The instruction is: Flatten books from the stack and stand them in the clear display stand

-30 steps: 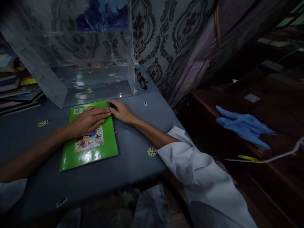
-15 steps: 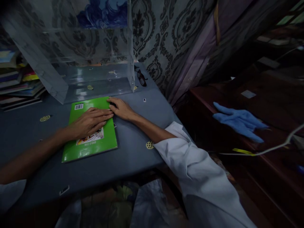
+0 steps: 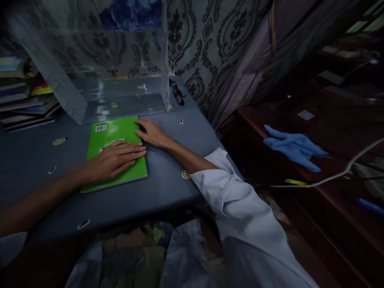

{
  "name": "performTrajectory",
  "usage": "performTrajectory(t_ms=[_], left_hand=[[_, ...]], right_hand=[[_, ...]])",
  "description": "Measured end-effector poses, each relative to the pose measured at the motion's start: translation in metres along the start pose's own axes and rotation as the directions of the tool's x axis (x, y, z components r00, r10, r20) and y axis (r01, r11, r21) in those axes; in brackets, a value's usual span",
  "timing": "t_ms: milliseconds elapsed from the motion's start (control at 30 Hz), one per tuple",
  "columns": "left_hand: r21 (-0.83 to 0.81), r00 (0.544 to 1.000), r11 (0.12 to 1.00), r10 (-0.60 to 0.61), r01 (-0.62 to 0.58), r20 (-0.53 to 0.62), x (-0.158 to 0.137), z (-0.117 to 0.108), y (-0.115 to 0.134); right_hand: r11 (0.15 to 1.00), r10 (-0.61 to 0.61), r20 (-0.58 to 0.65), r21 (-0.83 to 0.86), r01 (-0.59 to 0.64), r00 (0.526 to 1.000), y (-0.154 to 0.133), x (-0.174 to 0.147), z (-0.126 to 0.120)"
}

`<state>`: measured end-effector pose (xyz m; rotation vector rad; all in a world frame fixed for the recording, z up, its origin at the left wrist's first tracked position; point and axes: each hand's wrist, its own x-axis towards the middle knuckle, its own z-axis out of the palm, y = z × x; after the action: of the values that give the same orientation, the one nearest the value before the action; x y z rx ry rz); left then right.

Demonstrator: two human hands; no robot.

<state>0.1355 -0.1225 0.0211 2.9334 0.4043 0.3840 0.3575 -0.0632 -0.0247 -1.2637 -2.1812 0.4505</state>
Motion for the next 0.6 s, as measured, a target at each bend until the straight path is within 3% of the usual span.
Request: performTrajectory(t_ms=[600], left_hand=[[-0.044, 0.997, 0.997, 0.064, -0.062, 0.051, -0.017, 0.001, 0.035]], right_hand=[[0.995, -0.017, 0.016, -0.095, 0.018, 1.000, -0.006, -0.013, 0.003]])
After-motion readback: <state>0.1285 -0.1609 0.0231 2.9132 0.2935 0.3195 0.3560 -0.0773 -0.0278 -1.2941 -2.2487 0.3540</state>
